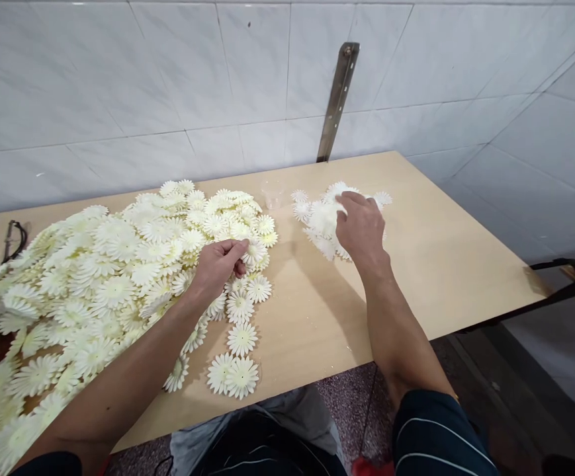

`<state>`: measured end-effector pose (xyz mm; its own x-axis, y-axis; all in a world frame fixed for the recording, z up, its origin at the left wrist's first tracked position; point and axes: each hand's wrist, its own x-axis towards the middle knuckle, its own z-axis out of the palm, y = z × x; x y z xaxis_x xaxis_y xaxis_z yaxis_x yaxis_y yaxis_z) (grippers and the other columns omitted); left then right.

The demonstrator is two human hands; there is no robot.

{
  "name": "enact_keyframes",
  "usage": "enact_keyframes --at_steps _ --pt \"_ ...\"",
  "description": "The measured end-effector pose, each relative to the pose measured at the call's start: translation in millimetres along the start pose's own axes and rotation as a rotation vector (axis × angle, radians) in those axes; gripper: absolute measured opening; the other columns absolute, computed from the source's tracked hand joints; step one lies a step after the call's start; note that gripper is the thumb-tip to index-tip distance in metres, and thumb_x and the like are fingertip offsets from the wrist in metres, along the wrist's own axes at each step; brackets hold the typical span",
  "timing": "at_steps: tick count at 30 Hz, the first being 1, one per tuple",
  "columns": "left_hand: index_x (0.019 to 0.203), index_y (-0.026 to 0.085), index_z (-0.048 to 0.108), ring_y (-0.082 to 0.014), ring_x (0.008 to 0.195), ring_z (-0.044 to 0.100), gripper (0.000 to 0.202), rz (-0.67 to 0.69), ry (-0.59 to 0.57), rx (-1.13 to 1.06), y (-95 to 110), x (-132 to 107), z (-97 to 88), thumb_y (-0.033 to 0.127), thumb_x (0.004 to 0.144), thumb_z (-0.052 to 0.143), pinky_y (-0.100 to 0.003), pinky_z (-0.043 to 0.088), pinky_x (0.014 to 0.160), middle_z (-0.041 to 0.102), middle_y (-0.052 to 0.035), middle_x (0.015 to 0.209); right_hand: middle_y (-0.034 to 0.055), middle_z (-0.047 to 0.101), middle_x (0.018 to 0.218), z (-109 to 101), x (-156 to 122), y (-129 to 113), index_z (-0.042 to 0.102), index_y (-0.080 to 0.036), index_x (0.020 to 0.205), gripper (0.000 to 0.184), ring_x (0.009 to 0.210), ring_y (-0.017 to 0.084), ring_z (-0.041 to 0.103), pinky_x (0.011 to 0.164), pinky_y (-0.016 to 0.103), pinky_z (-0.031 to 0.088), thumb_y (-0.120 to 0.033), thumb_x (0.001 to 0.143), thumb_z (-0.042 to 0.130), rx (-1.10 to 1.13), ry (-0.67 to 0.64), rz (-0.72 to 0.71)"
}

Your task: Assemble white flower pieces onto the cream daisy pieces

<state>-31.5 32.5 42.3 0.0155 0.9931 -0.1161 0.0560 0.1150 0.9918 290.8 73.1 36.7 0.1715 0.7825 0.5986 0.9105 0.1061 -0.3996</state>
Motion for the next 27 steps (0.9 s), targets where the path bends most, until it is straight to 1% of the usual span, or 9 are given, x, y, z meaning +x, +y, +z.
enact_keyframes --at_steps 2,4,7,8,10,12,14,19,27 --pt "0.070 0.019 0.074 -0.0111 0.040 0.056 0.046 -0.009 -0.007 -0.008 -1 0 0.5 0.061 0.081 0.087 -0.021 0.045 0.044 0.062 0.0000 0.047 0.0185 0.077 0.144 -2 2 4 0.083 -0.022 0.120 0.032 0.124 0.039 0.072 0.109 0.065 0.058 -0.017 0.096 0.062 -0.054 -0.059 -0.010" --pt "0.070 0.019 0.074 -0.0117 0.041 0.058 0.046 -0.012 -0.012 -0.010 -2 1 0.7 0.061 0.084 0.087 -0.021 0.045 0.045 0.064 -0.0007 0.049 0.0195 0.079 0.139 -6 3 -1 0.084 -0.020 0.118 0.032 0.113 0.035 0.075 0.108 0.060 0.058 -0.017 0.097 0.060 -0.030 0.014 0.014" --pt "0.067 0.019 0.072 -0.0118 0.043 0.059 0.048 0.012 -0.040 -0.002 -1 0 0.6 0.060 0.088 0.085 -0.022 0.046 0.046 0.065 -0.0015 0.050 0.0154 0.084 0.117 -7 -4 -27 0.084 -0.020 0.116 0.028 0.082 0.024 0.072 0.088 0.046 0.063 -0.032 0.103 0.061 0.182 0.112 0.100" --pt "0.069 0.019 0.073 -0.0120 0.043 0.059 0.048 0.010 -0.045 0.010 -1 -1 0.7 0.060 0.089 0.085 -0.022 0.047 0.046 0.065 -0.0013 0.050 0.0127 0.084 0.108 -5 -10 -39 0.083 -0.020 0.116 0.031 0.077 0.022 0.070 0.080 0.042 0.062 -0.041 0.104 0.064 0.308 0.033 0.124" --pt "0.074 0.019 0.076 -0.0125 0.043 0.060 0.045 0.019 -0.038 0.029 1 -3 1.6 0.060 0.089 0.086 -0.022 0.048 0.045 0.065 -0.0005 0.050 0.0089 0.081 0.092 2 -24 -67 0.081 -0.019 0.113 0.045 0.065 0.019 0.064 0.063 0.036 0.058 -0.061 0.102 0.069 0.575 -0.320 0.146" --pt "0.078 0.018 0.079 -0.0134 0.044 0.062 0.046 0.047 -0.045 0.045 1 -6 3.1 0.062 0.087 0.088 -0.023 0.050 0.046 0.067 -0.0002 0.051 0.0063 0.076 0.082 10 -39 -93 0.078 -0.019 0.103 0.058 0.062 0.018 0.062 0.058 0.033 0.052 -0.076 0.093 0.075 0.724 -0.627 0.126" --pt "0.079 0.018 0.080 -0.0139 0.045 0.064 0.048 0.085 -0.059 0.048 1 -8 4.8 0.065 0.085 0.089 -0.023 0.052 0.047 0.068 -0.0002 0.052 0.0020 0.067 0.071 17 -49 -112 0.072 -0.020 0.086 0.061 0.062 0.016 0.057 0.056 0.031 0.045 -0.082 0.088 0.076 0.743 -0.742 0.083" --pt "0.083 0.018 0.080 -0.0132 0.045 0.064 0.050 0.129 -0.072 0.015 -3 -10 7.0 0.067 0.085 0.089 -0.022 0.053 0.048 0.068 0.0000 0.053 -0.0032 0.049 0.056 18 -53 -124 0.053 -0.023 0.064 0.071 0.056 0.013 0.041 0.055 0.031 0.029 -0.087 0.086 0.074 0.671 -0.727 0.144" --pt "0.079 0.018 0.077 -0.0132 0.045 0.063 0.049 0.124 -0.050 0.000 -1 -10 6.8 0.065 0.084 0.090 -0.024 0.053 0.048 0.069 -0.0006 0.053 -0.0020 0.054 0.052 10 -52 -121 0.055 -0.024 0.066 0.073 0.051 0.014 0.042 0.052 0.032 0.029 -0.093 0.086 0.069 0.720 -0.781 0.165"
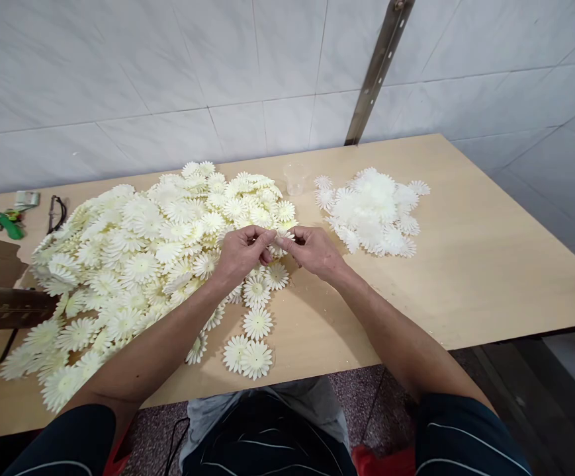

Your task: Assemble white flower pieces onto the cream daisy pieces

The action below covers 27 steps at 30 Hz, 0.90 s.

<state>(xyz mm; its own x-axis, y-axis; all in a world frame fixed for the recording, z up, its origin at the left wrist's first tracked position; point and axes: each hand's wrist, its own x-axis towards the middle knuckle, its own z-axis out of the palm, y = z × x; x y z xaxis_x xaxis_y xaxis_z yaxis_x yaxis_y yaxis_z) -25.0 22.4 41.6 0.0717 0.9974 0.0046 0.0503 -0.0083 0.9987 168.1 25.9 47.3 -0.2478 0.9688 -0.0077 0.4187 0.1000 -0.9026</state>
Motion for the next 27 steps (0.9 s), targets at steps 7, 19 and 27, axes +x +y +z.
enact_keyframes --at_steps 7,19,27 --pt "0.078 0.018 0.075 -0.0126 0.044 0.061 0.051 -0.012 -0.026 -0.001 -2 0 0.3 0.067 0.089 0.086 -0.023 0.051 0.048 0.067 -0.0006 0.052 -0.0007 0.053 0.055 3 2 4 0.045 -0.026 0.066 0.073 0.061 0.018 0.049 0.059 0.032 0.033 -0.092 0.096 0.053 -0.216 0.064 -0.073" --pt "0.075 0.019 0.068 -0.0121 0.041 0.059 0.055 -0.018 -0.032 -0.031 0 1 0.3 0.070 0.086 0.087 -0.022 0.047 0.045 0.065 0.0002 0.049 0.0003 0.062 0.057 8 2 -2 0.053 -0.025 0.068 0.076 0.052 0.018 0.058 0.054 0.032 0.041 -0.099 0.084 0.063 0.062 -0.001 0.030" --pt "0.076 0.020 0.068 -0.0129 0.042 0.061 0.056 0.006 -0.016 -0.005 -1 -2 1.6 0.072 0.087 0.086 -0.023 0.046 0.045 0.063 0.0015 0.049 0.0014 0.065 0.055 -2 2 -1 0.061 -0.023 0.062 0.075 0.053 0.017 0.054 0.055 0.031 0.038 -0.095 0.083 0.070 -0.073 -0.019 -0.006"
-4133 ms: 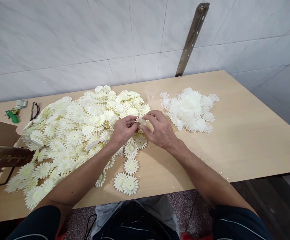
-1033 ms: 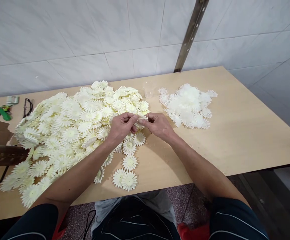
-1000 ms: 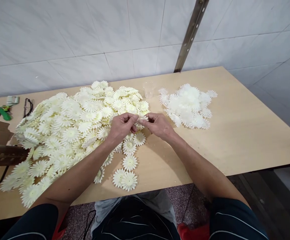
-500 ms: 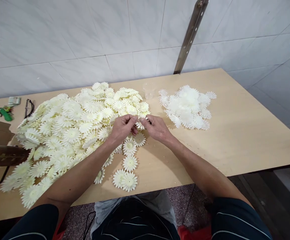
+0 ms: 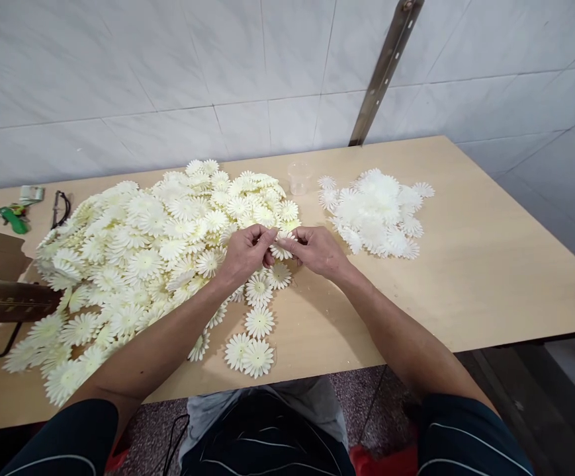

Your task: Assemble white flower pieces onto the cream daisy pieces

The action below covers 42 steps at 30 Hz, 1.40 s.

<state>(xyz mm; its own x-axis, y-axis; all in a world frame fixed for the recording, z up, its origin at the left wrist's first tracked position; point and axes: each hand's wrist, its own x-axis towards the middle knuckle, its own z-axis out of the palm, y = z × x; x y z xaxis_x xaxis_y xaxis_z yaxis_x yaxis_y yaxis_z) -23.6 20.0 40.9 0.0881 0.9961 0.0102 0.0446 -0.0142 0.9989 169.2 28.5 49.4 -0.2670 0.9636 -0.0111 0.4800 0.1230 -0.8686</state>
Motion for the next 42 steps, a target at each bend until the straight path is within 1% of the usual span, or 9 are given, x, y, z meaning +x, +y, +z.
enact_keyframes --at_steps 4,8,11,16,21,24,28,33,42 --pt "0.084 0.019 0.071 -0.0140 0.047 0.065 0.057 -0.019 -0.056 -0.041 0 -1 1.7 0.074 0.086 0.085 -0.024 0.051 0.048 0.064 0.0017 0.053 0.0009 0.060 0.052 2 -1 -5 0.051 -0.025 0.059 0.078 0.056 0.017 0.051 0.056 0.032 0.034 -0.096 0.091 0.057 -0.115 0.074 -0.049" --pt "0.094 0.018 0.070 -0.0129 0.052 0.068 0.058 -0.038 -0.155 -0.154 -3 0 4.5 0.064 0.074 0.099 -0.026 0.058 0.053 0.068 0.0022 0.068 0.0002 0.049 0.050 6 -2 -7 0.041 -0.026 0.060 0.076 0.058 0.018 0.048 0.056 0.033 0.033 -0.092 0.097 0.051 -0.120 0.196 -0.032" --pt "0.097 0.018 0.068 -0.0135 0.054 0.070 0.062 -0.073 -0.178 -0.244 -6 4 4.1 0.056 0.065 0.106 -0.028 0.060 0.056 0.069 0.0032 0.071 0.0005 0.053 0.053 7 -4 -6 0.044 -0.026 0.062 0.076 0.056 0.018 0.053 0.055 0.033 0.038 -0.093 0.095 0.056 -0.013 0.185 -0.001" --pt "0.096 0.018 0.069 -0.0143 0.060 0.073 0.056 -0.192 -0.152 -0.340 -9 12 -2.7 0.048 0.066 0.106 -0.027 0.059 0.061 0.071 0.0021 0.069 0.0014 0.063 0.060 10 -1 2 0.055 -0.025 0.069 0.079 0.055 0.020 0.063 0.057 0.034 0.052 -0.102 0.083 0.064 0.216 0.120 0.046" --pt "0.093 0.017 0.073 -0.0133 0.061 0.072 0.056 -0.252 -0.136 -0.383 -7 14 -5.6 0.049 0.063 0.107 -0.026 0.058 0.061 0.072 0.0005 0.073 0.0025 0.063 0.062 9 1 7 0.061 -0.023 0.071 0.081 0.054 0.019 0.063 0.056 0.034 0.054 -0.102 0.088 0.057 0.218 0.079 0.048" --pt "0.089 0.017 0.072 -0.0134 0.059 0.071 0.054 -0.254 -0.114 -0.354 -5 14 -5.3 0.051 0.064 0.106 -0.025 0.056 0.058 0.071 0.0008 0.071 0.0069 0.072 0.078 7 -2 6 0.071 -0.023 0.088 0.074 0.063 0.021 0.068 0.058 0.035 0.056 -0.095 0.093 0.059 0.067 0.223 -0.062" --pt "0.084 0.017 0.071 -0.0127 0.054 0.067 0.051 -0.222 -0.070 -0.308 -5 13 -4.4 0.053 0.067 0.104 -0.025 0.054 0.054 0.070 0.0008 0.066 0.0126 0.077 0.099 6 -8 8 0.078 -0.024 0.099 0.053 0.074 0.022 0.066 0.069 0.039 0.060 -0.075 0.103 0.065 -0.228 0.503 -0.375" --pt "0.085 0.017 0.073 -0.0130 0.053 0.066 0.050 -0.188 -0.029 -0.255 -5 11 -3.1 0.056 0.072 0.102 -0.026 0.056 0.056 0.070 0.0001 0.063 0.0116 0.079 0.101 12 -8 13 0.083 -0.025 0.108 0.039 0.080 0.024 0.068 0.076 0.041 0.061 -0.063 0.103 0.074 -0.314 0.313 -0.429" --pt "0.082 0.015 0.076 -0.0138 0.061 0.070 0.057 -0.218 -0.056 -0.297 -5 12 -4.6 0.061 0.064 0.105 -0.027 0.061 0.061 0.073 -0.0018 0.070 0.0097 0.082 0.095 6 -4 8 0.081 -0.020 0.102 0.052 0.081 0.023 0.072 0.068 0.037 0.059 -0.069 0.084 0.087 0.134 0.151 -0.081"
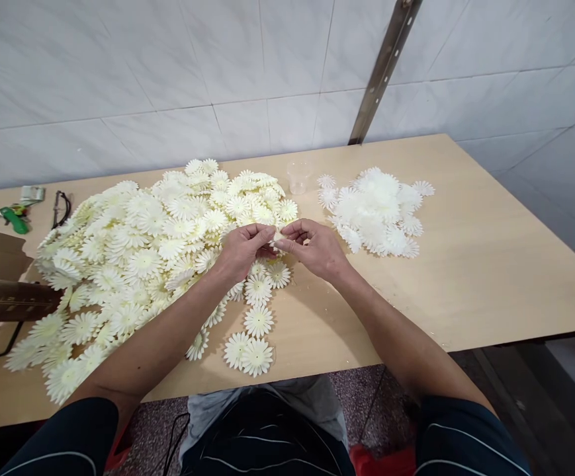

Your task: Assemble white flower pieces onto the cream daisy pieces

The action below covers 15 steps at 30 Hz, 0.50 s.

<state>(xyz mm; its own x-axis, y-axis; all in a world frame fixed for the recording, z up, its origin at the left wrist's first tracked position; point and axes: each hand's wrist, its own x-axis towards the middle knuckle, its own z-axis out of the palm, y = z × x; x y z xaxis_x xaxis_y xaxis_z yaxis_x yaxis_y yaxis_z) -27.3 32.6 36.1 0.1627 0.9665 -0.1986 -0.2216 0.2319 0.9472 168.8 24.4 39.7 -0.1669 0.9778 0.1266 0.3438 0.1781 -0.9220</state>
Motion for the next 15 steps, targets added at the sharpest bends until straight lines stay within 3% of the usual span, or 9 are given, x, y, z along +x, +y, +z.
enact_keyframes --at_steps 4,8,15 --pt "0.082 0.014 0.075 -0.0140 0.061 0.070 0.062 -0.035 0.001 -0.035 1 0 1.1 0.062 0.059 0.108 -0.029 0.063 0.062 0.073 -0.0017 0.070 0.0077 0.082 0.091 0 2 1 0.084 -0.021 0.100 0.047 0.077 0.021 0.071 0.070 0.037 0.059 -0.067 0.087 0.084 0.017 0.011 0.005" --pt "0.079 0.014 0.073 -0.0143 0.062 0.070 0.065 -0.058 -0.009 -0.061 3 -1 1.3 0.063 0.055 0.109 -0.030 0.063 0.064 0.072 -0.0027 0.070 0.0086 0.083 0.094 6 2 2 0.082 -0.022 0.094 0.048 0.083 0.023 0.073 0.077 0.039 0.061 -0.064 0.076 0.095 -0.001 0.096 -0.037" --pt "0.081 0.015 0.076 -0.0143 0.069 0.070 0.066 -0.035 -0.056 -0.099 2 0 -0.2 0.064 0.051 0.109 -0.031 0.063 0.069 0.076 -0.0046 0.079 0.0080 0.081 0.084 7 0 -8 0.078 -0.022 0.079 0.052 0.074 0.022 0.071 0.068 0.038 0.058 -0.071 0.074 0.093 0.012 0.113 0.047"
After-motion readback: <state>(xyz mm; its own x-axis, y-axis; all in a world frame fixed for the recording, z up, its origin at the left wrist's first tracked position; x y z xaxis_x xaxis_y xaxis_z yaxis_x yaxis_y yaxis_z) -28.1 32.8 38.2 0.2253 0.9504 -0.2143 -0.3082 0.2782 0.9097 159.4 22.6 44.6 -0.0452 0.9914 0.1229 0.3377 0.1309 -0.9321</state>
